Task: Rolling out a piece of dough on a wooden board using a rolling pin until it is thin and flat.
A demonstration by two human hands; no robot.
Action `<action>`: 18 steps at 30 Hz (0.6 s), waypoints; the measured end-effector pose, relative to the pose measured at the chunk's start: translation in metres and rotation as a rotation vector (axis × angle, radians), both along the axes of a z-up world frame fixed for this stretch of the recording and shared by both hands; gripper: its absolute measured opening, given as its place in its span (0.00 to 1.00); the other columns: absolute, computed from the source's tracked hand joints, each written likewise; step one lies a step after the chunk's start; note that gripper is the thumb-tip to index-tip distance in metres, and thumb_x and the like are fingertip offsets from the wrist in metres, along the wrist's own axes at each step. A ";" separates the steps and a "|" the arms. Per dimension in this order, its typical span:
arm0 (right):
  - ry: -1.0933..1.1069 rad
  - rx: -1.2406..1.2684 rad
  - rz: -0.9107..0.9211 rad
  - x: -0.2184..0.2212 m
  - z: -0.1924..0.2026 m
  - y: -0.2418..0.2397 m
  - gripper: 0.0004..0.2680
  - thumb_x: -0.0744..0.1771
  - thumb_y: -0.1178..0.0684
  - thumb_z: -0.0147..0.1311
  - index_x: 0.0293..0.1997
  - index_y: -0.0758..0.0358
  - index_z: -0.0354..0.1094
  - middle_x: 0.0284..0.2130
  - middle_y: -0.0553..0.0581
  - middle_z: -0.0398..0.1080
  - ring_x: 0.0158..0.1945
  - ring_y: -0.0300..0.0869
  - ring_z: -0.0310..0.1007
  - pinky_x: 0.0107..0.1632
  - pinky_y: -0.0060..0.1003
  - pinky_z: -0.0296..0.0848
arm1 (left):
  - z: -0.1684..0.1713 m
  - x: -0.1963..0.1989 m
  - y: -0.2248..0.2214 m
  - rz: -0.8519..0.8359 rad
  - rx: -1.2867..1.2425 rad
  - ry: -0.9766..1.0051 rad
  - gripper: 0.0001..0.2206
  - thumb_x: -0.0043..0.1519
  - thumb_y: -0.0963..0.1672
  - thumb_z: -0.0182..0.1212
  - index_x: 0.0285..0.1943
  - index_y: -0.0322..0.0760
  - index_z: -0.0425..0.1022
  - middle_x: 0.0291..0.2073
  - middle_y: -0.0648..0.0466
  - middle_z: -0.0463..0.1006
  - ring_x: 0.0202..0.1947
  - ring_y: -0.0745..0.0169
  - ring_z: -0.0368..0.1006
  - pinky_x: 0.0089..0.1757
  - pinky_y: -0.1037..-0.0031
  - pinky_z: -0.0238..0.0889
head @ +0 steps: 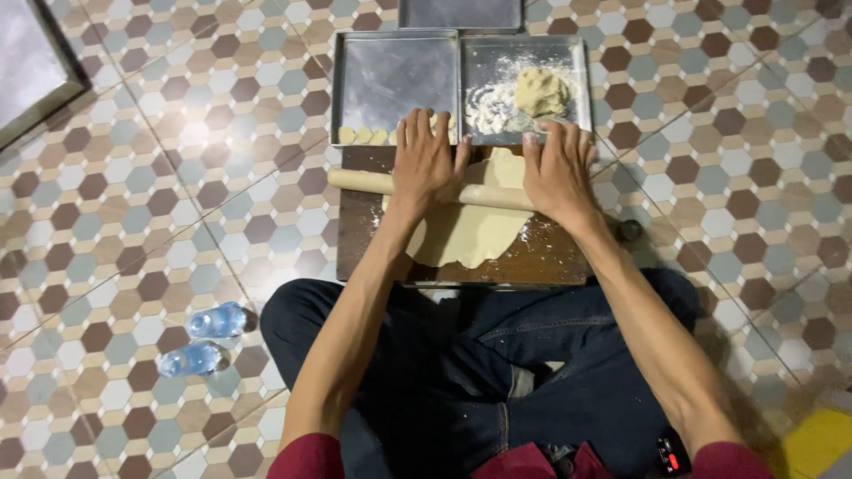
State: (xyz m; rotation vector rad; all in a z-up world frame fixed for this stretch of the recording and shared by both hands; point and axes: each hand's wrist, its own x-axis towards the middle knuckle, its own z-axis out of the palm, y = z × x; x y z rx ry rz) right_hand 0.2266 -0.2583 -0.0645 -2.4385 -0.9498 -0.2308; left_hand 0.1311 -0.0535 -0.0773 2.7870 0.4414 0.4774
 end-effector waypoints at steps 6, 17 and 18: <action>0.120 -0.135 -0.059 -0.035 0.014 -0.002 0.24 0.74 0.43 0.30 0.73 0.77 0.44 0.71 0.84 0.40 0.76 0.66 0.24 0.67 0.67 0.16 | 0.044 -0.031 -0.026 0.062 -0.032 0.381 0.32 0.69 0.54 0.32 0.80 0.36 0.49 0.78 0.35 0.47 0.79 0.42 0.35 0.70 0.50 0.18; -0.008 -0.234 0.123 -0.137 0.024 -0.059 0.28 0.70 0.41 0.41 0.74 0.74 0.45 0.74 0.73 0.40 0.78 0.57 0.33 0.74 0.59 0.26 | 0.037 -0.146 -0.071 -0.110 0.111 0.017 0.28 0.71 0.48 0.39 0.79 0.26 0.50 0.77 0.36 0.51 0.78 0.44 0.44 0.70 0.52 0.33; 0.013 -0.214 0.134 -0.153 0.030 -0.066 0.29 0.70 0.39 0.41 0.75 0.74 0.43 0.75 0.73 0.39 0.78 0.58 0.34 0.74 0.59 0.29 | 0.042 -0.162 -0.080 -0.112 0.121 0.019 0.28 0.72 0.48 0.38 0.78 0.26 0.52 0.76 0.36 0.53 0.77 0.44 0.46 0.70 0.53 0.33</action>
